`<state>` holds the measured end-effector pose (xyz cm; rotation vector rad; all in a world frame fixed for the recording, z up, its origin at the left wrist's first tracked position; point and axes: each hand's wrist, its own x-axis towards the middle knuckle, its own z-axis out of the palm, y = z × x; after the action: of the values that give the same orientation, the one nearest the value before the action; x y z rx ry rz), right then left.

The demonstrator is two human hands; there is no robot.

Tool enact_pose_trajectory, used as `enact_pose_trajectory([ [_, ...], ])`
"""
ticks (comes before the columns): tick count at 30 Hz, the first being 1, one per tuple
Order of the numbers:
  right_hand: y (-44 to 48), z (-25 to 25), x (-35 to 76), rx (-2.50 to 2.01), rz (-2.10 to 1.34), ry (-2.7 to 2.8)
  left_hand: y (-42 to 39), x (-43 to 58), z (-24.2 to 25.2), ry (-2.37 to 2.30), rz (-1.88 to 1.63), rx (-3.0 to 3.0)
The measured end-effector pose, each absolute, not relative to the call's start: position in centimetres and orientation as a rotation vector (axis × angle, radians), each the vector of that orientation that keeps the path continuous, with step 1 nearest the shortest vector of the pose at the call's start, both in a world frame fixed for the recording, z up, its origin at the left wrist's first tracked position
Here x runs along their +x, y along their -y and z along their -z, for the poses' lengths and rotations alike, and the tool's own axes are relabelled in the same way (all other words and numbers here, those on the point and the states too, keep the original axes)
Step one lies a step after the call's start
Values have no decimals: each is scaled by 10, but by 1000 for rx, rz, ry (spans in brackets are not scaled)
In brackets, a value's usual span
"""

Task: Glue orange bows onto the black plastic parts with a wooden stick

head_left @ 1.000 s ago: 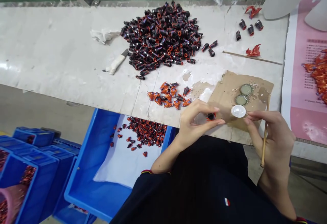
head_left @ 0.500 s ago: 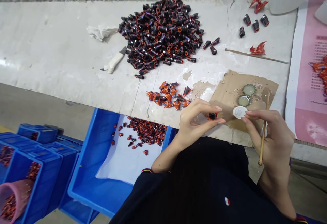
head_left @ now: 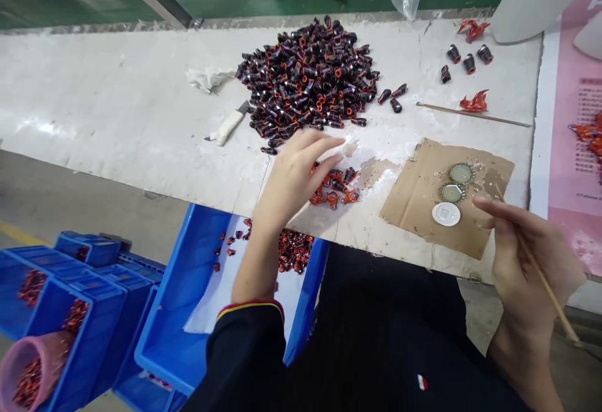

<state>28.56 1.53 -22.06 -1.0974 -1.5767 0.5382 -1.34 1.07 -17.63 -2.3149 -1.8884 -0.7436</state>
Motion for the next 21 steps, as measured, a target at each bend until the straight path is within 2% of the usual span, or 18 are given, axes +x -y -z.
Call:
enact_pose_trajectory([
  [6,-14,222,287,-929,-595,1640,-101,-16,182,1799,292,-2478],
  [9,-14,224,291,-851,-598,1552,-109,-12,185,1813,239,-2483],
  [12,-15,223,293,-820,-641,1490,-86,-3,181,1790,535,-2515],
  [17,-19,222,292,-889,-624,1588,-28,27,177,1747,1364,-2703],
  [21,-21,227,290,-844,-660,1595,0,53,188,1680,1700,-2734],
])
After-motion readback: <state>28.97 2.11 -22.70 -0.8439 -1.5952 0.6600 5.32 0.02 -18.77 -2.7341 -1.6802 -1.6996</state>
